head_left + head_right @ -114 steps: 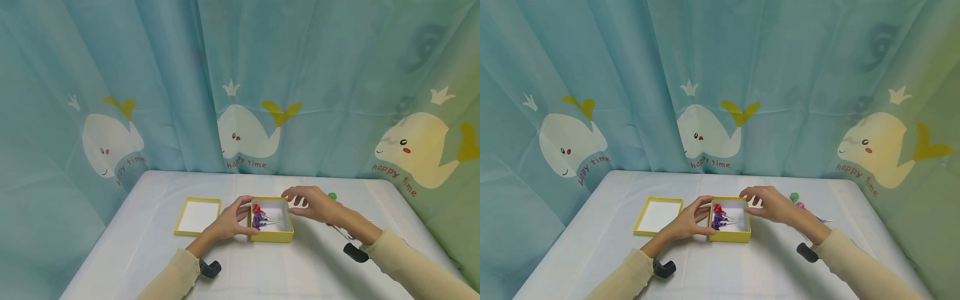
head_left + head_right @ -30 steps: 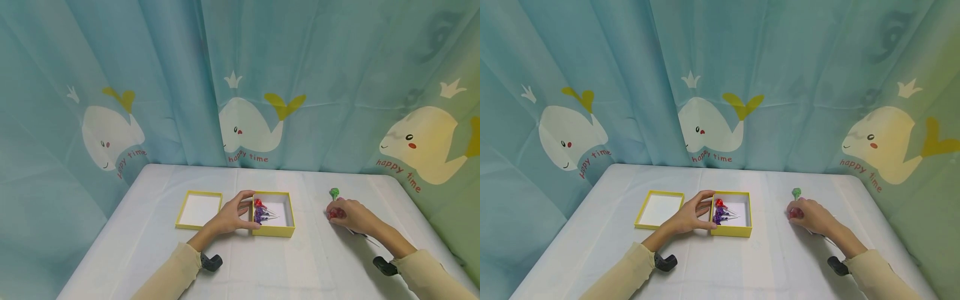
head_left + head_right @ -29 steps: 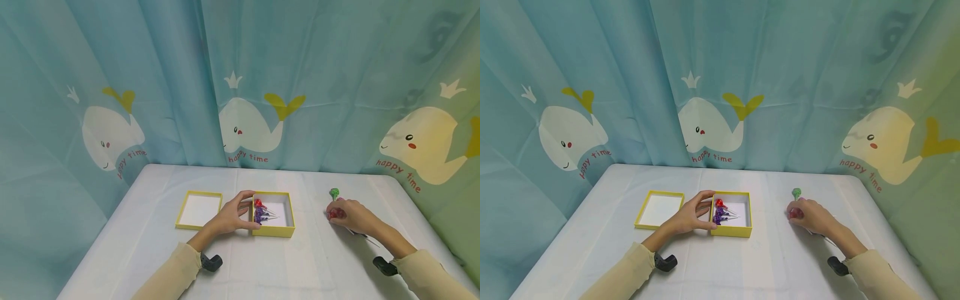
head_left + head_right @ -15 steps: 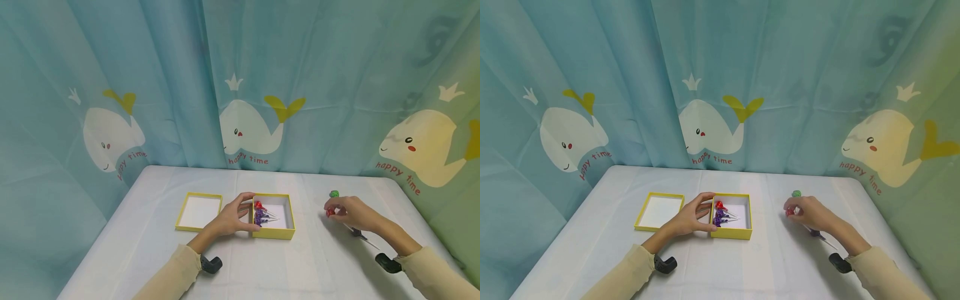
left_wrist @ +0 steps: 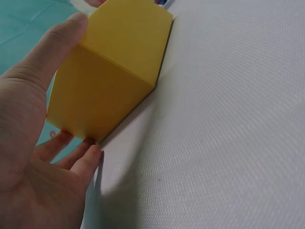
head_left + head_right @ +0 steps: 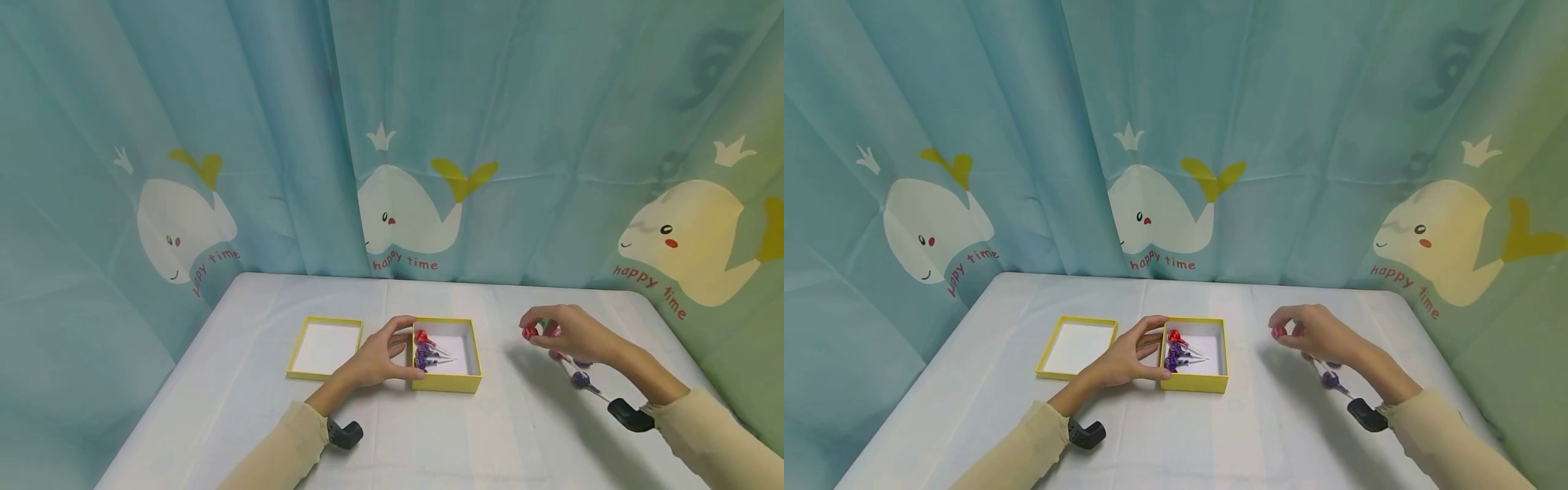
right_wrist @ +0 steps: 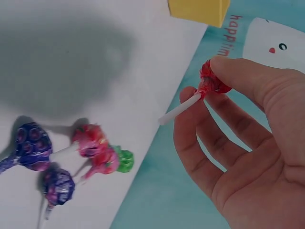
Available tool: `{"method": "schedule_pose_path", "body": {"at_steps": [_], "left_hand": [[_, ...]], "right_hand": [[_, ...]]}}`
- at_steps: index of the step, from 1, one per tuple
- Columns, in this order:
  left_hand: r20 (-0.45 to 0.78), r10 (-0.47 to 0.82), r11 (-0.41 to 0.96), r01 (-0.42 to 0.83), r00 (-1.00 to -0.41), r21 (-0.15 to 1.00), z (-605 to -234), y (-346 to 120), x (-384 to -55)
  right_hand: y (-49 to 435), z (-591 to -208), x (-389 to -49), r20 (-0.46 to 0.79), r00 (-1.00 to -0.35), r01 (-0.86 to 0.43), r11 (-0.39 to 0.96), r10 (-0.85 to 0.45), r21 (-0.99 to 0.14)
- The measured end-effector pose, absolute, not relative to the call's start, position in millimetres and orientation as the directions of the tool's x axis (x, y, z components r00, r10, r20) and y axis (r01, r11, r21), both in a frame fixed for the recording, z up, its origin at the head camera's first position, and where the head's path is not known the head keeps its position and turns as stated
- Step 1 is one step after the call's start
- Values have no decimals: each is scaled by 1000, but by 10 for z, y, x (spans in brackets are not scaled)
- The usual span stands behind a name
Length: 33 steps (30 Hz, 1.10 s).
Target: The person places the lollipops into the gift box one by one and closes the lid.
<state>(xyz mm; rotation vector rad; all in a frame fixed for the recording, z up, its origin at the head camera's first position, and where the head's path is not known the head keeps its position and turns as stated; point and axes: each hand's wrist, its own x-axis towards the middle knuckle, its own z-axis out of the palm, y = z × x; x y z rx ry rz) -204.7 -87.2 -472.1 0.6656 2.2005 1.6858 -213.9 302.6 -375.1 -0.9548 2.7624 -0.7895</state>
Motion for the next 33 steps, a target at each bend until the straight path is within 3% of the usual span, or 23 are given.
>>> {"method": "schedule_pose_path", "body": {"at_steps": [11, 33], "left_hand": [[63, 523, 195, 192, -850, 962, -4722, -879, -2040], [5, 497, 191, 115, -868, 975, -4668, -854, -1966]], "right_hand": [[2847, -3629, -2210, 92, -784, -580, 671, -614, -462], [2434, -3435, -2286, 59, -770, -562, 630, -636, -536]]}}
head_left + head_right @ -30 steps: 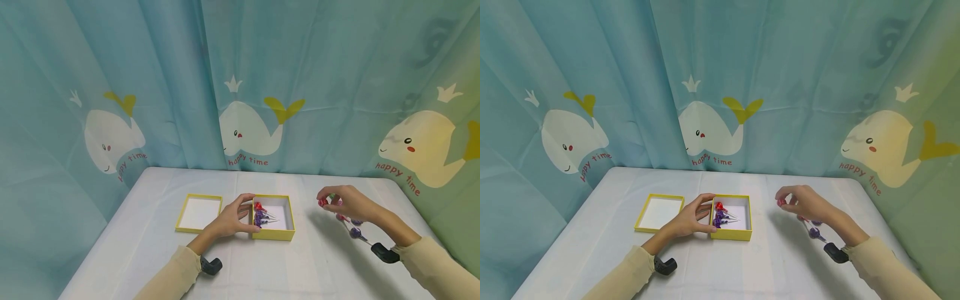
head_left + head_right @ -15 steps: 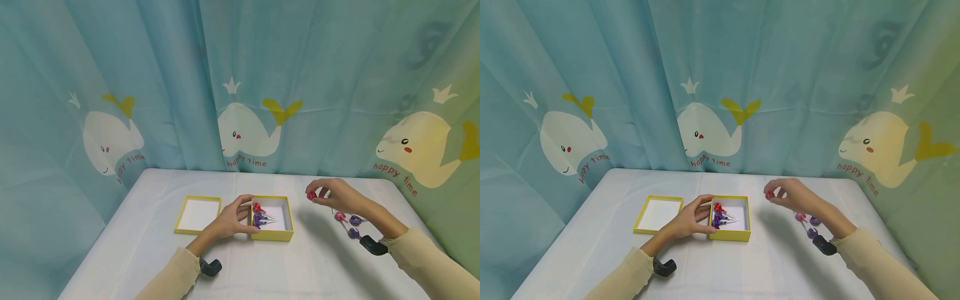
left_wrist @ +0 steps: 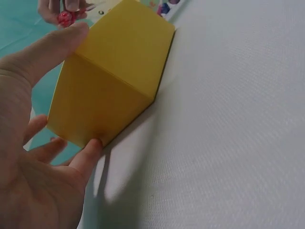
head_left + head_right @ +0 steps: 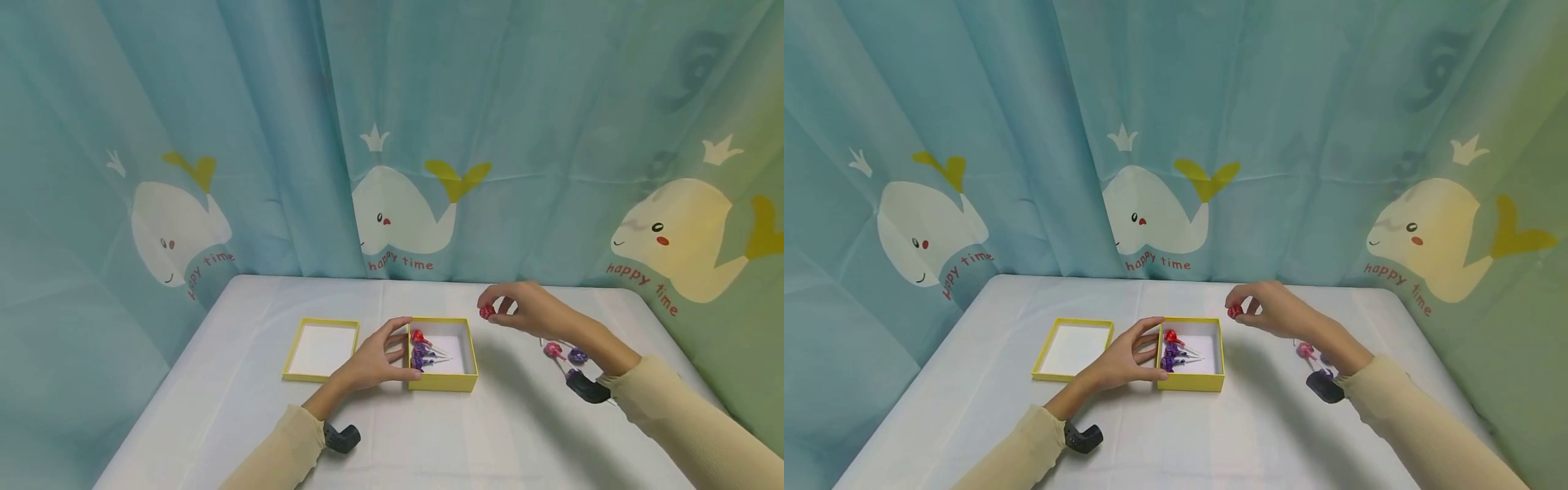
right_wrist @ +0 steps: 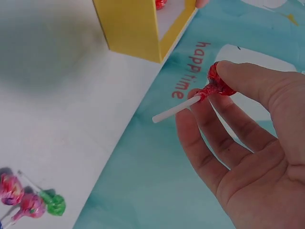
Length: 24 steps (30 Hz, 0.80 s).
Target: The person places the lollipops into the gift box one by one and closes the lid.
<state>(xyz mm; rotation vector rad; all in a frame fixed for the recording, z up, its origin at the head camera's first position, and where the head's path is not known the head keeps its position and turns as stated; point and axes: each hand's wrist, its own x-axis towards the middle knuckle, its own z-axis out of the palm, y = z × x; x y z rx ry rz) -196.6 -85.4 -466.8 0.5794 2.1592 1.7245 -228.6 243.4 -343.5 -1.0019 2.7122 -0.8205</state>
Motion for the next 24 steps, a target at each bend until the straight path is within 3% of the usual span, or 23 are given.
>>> {"method": "schedule_pose_path", "body": {"at_steps": [24], "left_hand": [[16, 490, 115, 82, -871, 990, -4685, -839, -1984]], "right_hand": [[2027, -3507, -2371, 100, -676, -653, 531, -730, -540]]}}
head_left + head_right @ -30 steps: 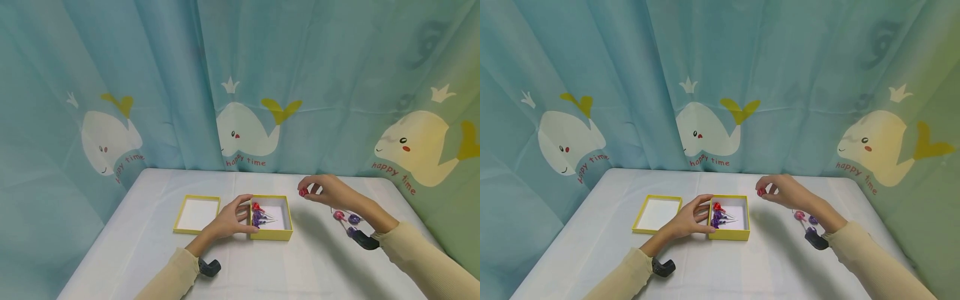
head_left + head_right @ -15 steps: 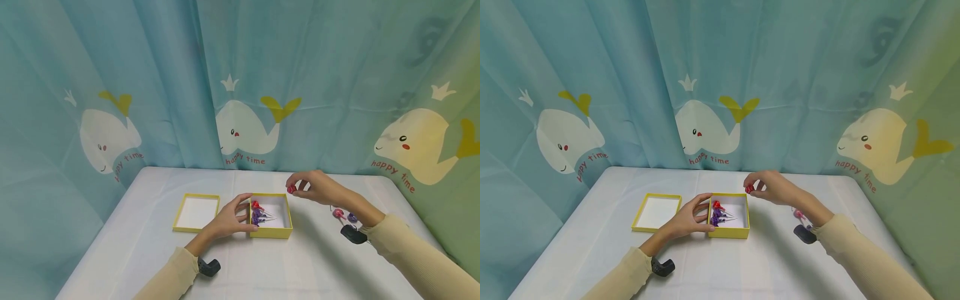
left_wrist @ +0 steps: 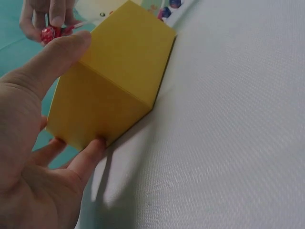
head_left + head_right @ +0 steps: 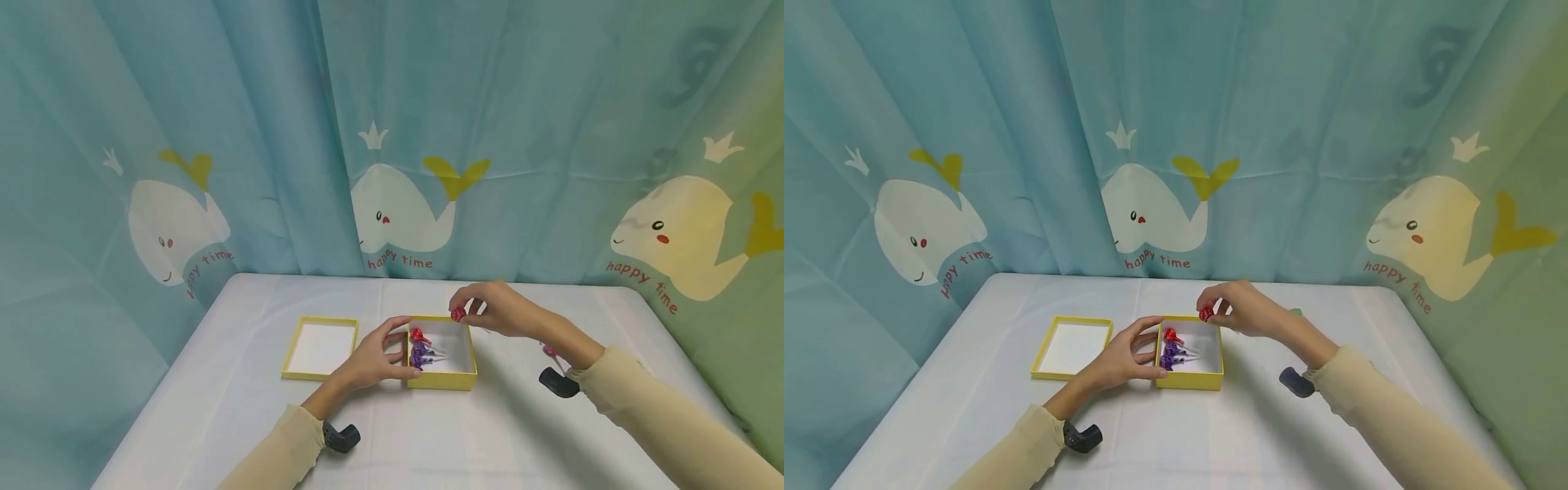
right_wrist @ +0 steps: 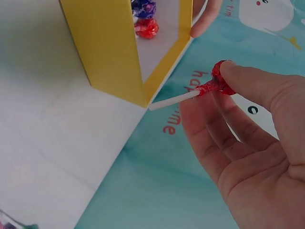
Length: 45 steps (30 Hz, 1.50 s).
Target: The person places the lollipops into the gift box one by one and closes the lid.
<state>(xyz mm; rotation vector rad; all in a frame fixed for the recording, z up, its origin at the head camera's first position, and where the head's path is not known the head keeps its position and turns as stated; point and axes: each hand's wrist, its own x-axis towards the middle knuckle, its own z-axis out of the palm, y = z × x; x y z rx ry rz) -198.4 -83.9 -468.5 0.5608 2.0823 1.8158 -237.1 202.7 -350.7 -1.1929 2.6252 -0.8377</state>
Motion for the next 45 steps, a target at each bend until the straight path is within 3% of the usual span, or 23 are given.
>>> {"method": "schedule_pose_path", "body": {"at_steps": [16, 29, 45], "left_hand": [[3, 490, 114, 67, -872, 991, -4701, -837, -1981], [17, 505, 99, 77, -863, 992, -4707, -842, -1990], [36, 510, 88, 94, -859, 992, -4700, -839, -1993]], "right_hand": [[1722, -3700, -2331, 79, -641, -658, 494, -763, -568], [1562, -4040, -2314, 125, -573, -680, 384, -810, -625], [1441, -4202, -2271, 89, -559, -669, 385, -824, -636]]}}
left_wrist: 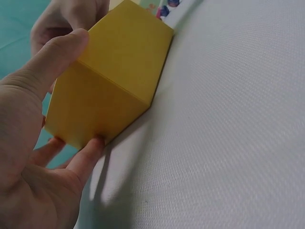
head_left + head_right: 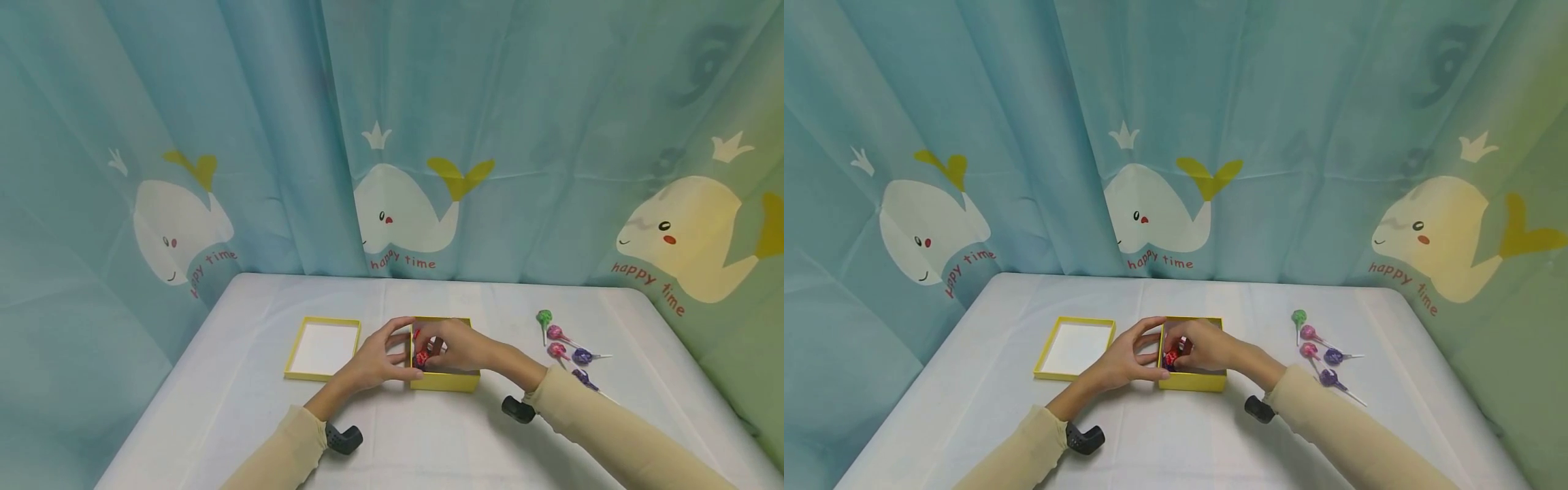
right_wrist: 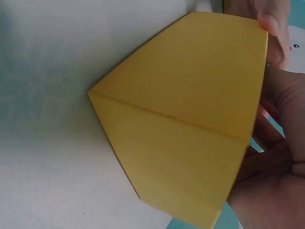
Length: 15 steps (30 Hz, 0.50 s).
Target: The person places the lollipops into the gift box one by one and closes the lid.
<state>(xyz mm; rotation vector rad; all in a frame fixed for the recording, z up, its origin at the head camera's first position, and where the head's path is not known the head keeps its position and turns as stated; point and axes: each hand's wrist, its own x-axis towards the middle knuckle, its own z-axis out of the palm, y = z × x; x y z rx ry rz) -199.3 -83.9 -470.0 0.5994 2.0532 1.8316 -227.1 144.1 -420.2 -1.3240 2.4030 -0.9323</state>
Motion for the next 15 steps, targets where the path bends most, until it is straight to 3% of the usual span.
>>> {"method": "schedule_pose_path", "body": {"at_steps": [15], "left_hand": [[32, 508, 85, 86, -861, 993, -4706, -839, -1996]], "right_hand": [[1410, -4249, -2255, 74, -561, -655, 388, -824, -648]]}}
